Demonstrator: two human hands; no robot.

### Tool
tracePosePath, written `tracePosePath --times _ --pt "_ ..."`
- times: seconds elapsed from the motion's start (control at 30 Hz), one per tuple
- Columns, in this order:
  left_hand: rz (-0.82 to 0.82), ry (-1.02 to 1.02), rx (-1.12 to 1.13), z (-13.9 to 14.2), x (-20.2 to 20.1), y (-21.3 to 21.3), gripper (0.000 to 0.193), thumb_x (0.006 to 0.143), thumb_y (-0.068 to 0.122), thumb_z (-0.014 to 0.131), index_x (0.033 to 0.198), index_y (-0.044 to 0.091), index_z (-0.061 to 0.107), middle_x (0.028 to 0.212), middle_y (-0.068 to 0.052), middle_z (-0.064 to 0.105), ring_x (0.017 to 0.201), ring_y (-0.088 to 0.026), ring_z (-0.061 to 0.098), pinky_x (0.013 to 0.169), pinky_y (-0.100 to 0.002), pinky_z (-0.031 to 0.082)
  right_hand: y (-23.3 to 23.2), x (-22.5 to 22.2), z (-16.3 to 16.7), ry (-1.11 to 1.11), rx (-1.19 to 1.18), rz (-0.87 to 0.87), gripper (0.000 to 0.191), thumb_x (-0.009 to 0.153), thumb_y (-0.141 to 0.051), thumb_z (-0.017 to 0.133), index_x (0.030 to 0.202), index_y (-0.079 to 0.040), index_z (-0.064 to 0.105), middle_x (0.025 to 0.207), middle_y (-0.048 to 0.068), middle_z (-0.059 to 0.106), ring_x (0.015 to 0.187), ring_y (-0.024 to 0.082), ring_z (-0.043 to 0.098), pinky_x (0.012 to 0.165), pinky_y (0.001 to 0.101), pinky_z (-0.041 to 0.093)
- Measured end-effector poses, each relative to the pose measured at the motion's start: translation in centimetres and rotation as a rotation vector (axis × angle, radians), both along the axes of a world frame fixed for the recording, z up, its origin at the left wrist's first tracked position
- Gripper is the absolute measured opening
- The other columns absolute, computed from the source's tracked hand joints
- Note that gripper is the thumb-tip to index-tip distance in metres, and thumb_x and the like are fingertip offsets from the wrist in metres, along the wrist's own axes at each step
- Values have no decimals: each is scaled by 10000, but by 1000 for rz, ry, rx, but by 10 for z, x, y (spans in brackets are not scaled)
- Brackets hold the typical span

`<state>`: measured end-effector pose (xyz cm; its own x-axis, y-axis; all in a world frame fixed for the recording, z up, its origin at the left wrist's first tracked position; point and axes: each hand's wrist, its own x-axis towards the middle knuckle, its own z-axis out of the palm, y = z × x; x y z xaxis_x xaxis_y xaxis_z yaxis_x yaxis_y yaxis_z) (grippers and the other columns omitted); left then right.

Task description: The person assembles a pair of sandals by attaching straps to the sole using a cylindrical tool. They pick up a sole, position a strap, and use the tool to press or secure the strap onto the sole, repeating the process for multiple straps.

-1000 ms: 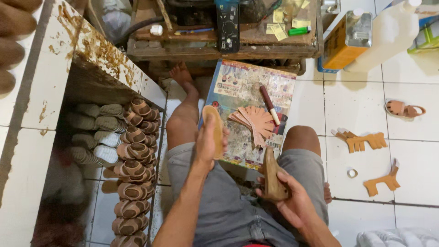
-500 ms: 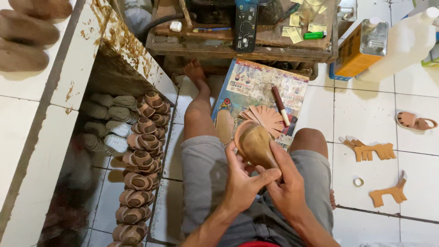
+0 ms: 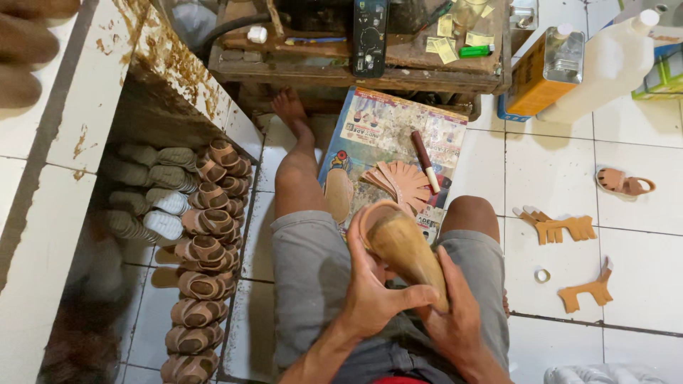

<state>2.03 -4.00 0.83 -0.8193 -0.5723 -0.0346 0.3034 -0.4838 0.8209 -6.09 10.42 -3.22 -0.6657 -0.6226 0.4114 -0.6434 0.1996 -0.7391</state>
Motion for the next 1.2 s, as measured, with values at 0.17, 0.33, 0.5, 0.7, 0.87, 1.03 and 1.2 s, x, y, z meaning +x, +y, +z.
tracePosePath --times 0.17,0.33,0.5,0.7,0.87,1.03,1.2 --pt "-84 0 37 9 9 -8 1238 693 166 932 1603 113 94 1513 -130 403 1388 -251 493 1080 -412 529 2 4 -2 -4 39 -67 555 811 -29 745 1349 3 612 1120 165 717 978 282 737 861 326 561" --pt "-71 -6 47 3 12 -14 1192 704 152 931 1594 83 141 1499 -145 418 1376 -257 505 1076 -414 540 -5 -1 4 140 41 -13 529 831 -105 776 1325 2 621 1063 160 718 925 284 725 806 335 563" --pt "-82 3 13 -3 16 -18 1165 717 148 923 1589 84 152 1512 -139 421 1391 -246 509 1086 -421 542 -17 -3 16 171 76 63 522 833 -102 764 1319 22 621 983 145 712 839 281 712 728 343 552" --pt "12 -44 110 -18 12 -37 1128 696 98 907 1553 91 174 1421 -164 461 1307 -286 538 1072 -439 528 -32 -17 8 -21 53 273 601 813 -111 776 1359 41 578 1029 141 698 892 254 696 765 350 545" --pt "179 -74 202 -37 6 -63 1032 696 99 874 1527 91 263 1411 -114 488 1324 -248 510 1123 -413 443 -81 -80 -30 -509 210 270 494 880 -185 770 1330 -27 644 1072 110 742 951 183 715 810 335 584" --pt "53 -242 213 -52 -12 -58 1016 666 84 866 1503 124 291 1368 -88 499 1290 -230 515 1099 -403 439 -146 -134 -46 30 328 152 499 818 -273 833 1161 31 636 1064 195 648 935 370 646 804 427 537" --pt "-6 -375 300 -78 -61 -60 1014 652 130 862 1494 153 297 1336 -111 520 1231 -247 565 1016 -411 510 -168 -158 -49 -71 487 192 399 715 -213 833 994 14 660 996 209 602 887 412 627 759 463 511"
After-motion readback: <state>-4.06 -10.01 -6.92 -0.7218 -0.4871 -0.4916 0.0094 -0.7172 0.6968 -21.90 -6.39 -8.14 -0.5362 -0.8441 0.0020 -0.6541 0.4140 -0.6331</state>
